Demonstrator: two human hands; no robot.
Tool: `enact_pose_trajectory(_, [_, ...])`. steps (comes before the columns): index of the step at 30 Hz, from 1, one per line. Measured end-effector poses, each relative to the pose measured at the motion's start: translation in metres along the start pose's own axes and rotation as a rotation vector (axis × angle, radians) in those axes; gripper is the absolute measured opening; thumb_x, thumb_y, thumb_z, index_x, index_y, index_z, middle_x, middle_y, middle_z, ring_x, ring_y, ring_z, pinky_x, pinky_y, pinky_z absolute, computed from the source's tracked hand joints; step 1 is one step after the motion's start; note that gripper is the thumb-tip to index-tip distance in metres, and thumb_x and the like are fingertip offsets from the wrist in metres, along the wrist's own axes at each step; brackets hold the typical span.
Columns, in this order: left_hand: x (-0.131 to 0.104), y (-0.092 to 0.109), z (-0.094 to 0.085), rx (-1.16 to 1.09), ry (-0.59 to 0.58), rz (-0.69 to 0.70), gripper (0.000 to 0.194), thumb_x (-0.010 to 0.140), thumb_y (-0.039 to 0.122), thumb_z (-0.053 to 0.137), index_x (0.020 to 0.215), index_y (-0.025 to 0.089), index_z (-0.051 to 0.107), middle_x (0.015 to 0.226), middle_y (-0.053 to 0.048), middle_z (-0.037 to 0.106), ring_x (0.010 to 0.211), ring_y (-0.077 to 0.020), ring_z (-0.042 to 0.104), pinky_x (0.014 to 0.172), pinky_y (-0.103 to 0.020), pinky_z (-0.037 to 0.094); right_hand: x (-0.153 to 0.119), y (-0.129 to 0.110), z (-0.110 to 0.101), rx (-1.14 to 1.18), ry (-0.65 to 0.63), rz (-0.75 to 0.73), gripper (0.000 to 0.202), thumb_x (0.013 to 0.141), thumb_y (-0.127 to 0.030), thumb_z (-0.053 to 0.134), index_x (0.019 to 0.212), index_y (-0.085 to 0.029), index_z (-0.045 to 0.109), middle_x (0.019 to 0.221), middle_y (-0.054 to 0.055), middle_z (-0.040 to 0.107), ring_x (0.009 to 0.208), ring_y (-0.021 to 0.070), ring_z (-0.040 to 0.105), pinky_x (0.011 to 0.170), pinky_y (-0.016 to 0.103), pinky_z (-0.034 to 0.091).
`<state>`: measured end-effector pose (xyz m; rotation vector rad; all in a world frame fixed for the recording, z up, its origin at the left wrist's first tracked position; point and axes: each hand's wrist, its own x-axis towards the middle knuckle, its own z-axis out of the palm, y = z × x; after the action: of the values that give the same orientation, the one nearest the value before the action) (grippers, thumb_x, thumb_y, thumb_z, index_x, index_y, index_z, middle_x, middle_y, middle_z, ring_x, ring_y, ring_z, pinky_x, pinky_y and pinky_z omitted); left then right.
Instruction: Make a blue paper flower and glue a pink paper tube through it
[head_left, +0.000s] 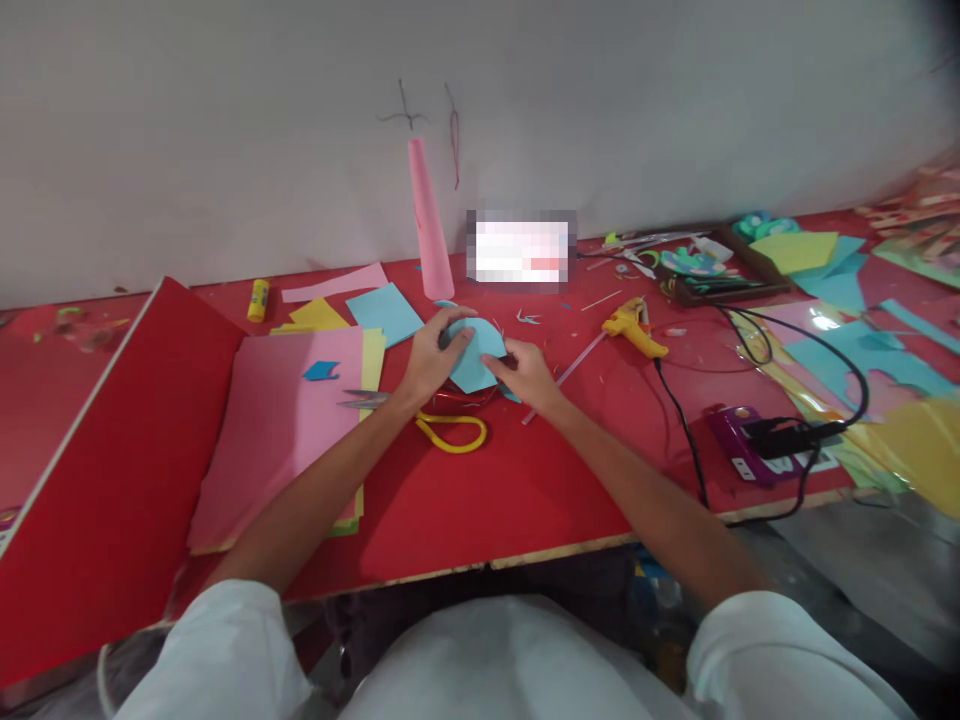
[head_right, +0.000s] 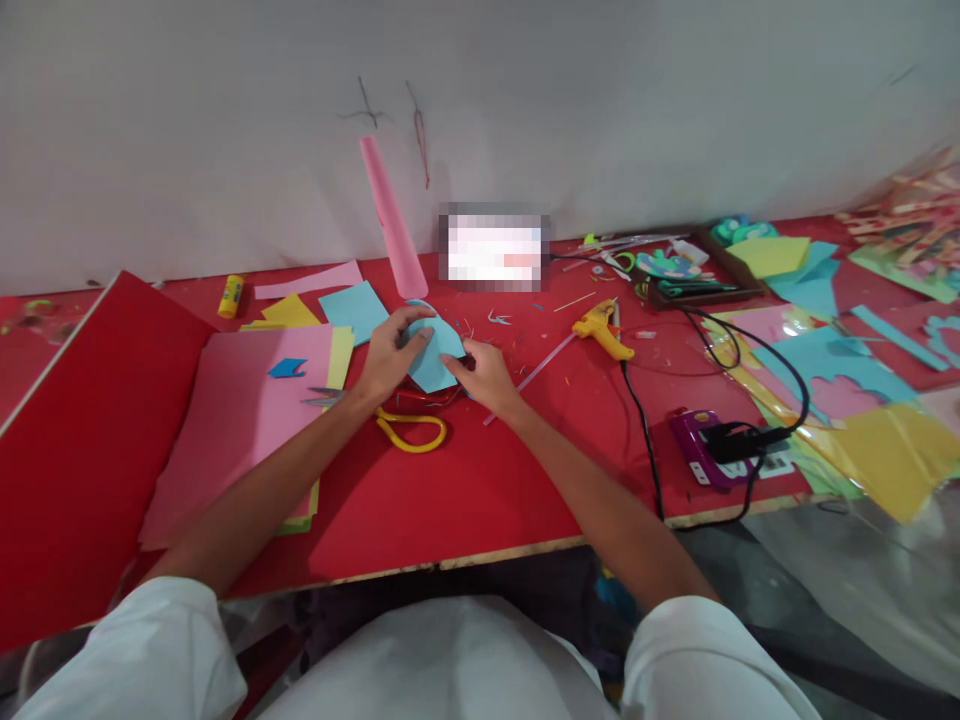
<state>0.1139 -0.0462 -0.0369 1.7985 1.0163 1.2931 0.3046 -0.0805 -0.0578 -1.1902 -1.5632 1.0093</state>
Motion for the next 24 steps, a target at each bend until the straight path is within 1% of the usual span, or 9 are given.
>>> enact_pose_trajectory(2, [-0.001,-0.006,0.003,-0.058,0.011,-0.008,0.041,0.093,0.05,0.074,0.122,0.021,0.071,0.129,-0.012,0.075,0.115,-0.0234,0.07,0.098,-0.036,0.056,0.002,0.005,0.0,0.008,0.022,0.005,0.054,0.085,-0.074,0.074,0.085,-0.02,0.071,0.077,0.004,0.069,0.073,0.0208,0.064,0.069,0.033,0.055])
enact_pose_trajectory(4, [-0.002,-0.011,0.004,-0.129,0.015,-0.042,0.052,0.089,0.058,0.078,0.124,0.021,0.067,0.126,-0.012,0.073,0.108,-0.0223,0.07,0.09,-0.033,0.057,0.003,0.01,-0.001,0.037,0.058,-0.003,0.052,0.085,-0.072,0.074,0.089,-0.021,0.073,0.082,0.005,0.073,0.077,0.0224,0.068,0.074,0.036,0.057])
enact_pose_trajectory(5, [-0.001,-0.013,0.005,-0.158,0.011,-0.068,0.056,0.087,0.062,0.079,0.123,0.021,0.066,0.119,-0.011,0.073,0.101,-0.0211,0.07,0.083,-0.031,0.057,0.005,0.013,-0.002,0.047,0.082,-0.008,0.051,0.086,-0.072,0.074,0.091,-0.021,0.073,0.085,0.006,0.074,0.078,0.0231,0.069,0.076,0.037,0.058])
enact_pose_trajectory(7, [-0.001,-0.016,0.005,-0.186,-0.018,-0.12,0.059,0.084,0.067,0.081,0.115,0.02,0.065,0.099,-0.006,0.07,0.083,-0.0173,0.065,0.07,-0.028,0.054,0.007,0.017,-0.005,0.043,0.135,-0.017,0.051,0.086,-0.071,0.073,0.093,-0.02,0.074,0.087,0.007,0.075,0.08,0.0239,0.069,0.077,0.037,0.058])
enact_pose_trajectory(9, [-0.001,-0.016,0.005,-0.173,-0.06,-0.14,0.057,0.083,0.069,0.082,0.103,0.019,0.065,0.082,-0.001,0.063,0.071,-0.0142,0.057,0.063,-0.026,0.05,0.008,0.02,-0.007,0.019,0.184,-0.024,0.051,0.086,-0.071,0.072,0.092,-0.021,0.074,0.085,0.006,0.074,0.079,0.0238,0.069,0.076,0.037,0.057])
enact_pose_trajectory(12, [-0.001,-0.016,0.004,-0.151,-0.09,-0.136,0.054,0.084,0.068,0.081,0.094,0.018,0.064,0.076,0.001,0.059,0.067,-0.0125,0.053,0.061,-0.026,0.047,0.01,0.023,-0.007,0.01,0.209,-0.035,0.05,0.088,-0.071,0.071,0.091,-0.021,0.073,0.083,0.005,0.073,0.077,0.0226,0.067,0.076,0.037,0.057])
enact_pose_trajectory(16, [-0.002,-0.019,0.005,-0.192,-0.065,-0.156,0.053,0.085,0.068,0.08,0.092,0.018,0.063,0.077,0.001,0.057,0.067,-0.0129,0.054,0.06,-0.026,0.047,0.009,0.022,-0.007,0.051,0.19,-0.035,0.052,0.087,-0.071,0.072,0.091,-0.02,0.072,0.082,0.004,0.071,0.076,0.0212,0.065,0.072,0.034,0.055])
enact_pose_trajectory(21, [-0.001,-0.026,0.005,-0.211,-0.008,-0.17,0.054,0.085,0.07,0.08,0.089,0.021,0.058,0.075,0.002,0.054,0.064,-0.0121,0.05,0.057,-0.026,0.044,0.008,0.013,-0.006,0.096,0.161,-0.006,0.053,0.084,-0.074,0.073,0.078,-0.022,0.063,0.072,0.001,0.064,0.07,0.0183,0.062,0.065,0.03,0.051])
enact_pose_trajectory(24, [-0.001,-0.028,0.003,-0.152,0.053,-0.159,0.056,0.087,0.072,0.078,0.084,0.022,0.053,0.073,0.003,0.049,0.063,-0.0119,0.047,0.056,-0.026,0.041,0.008,0.008,-0.007,0.117,0.129,0.021,0.051,0.083,-0.072,0.075,0.08,-0.022,0.065,0.07,0.001,0.065,0.067,0.0175,0.062,0.061,0.029,0.05])
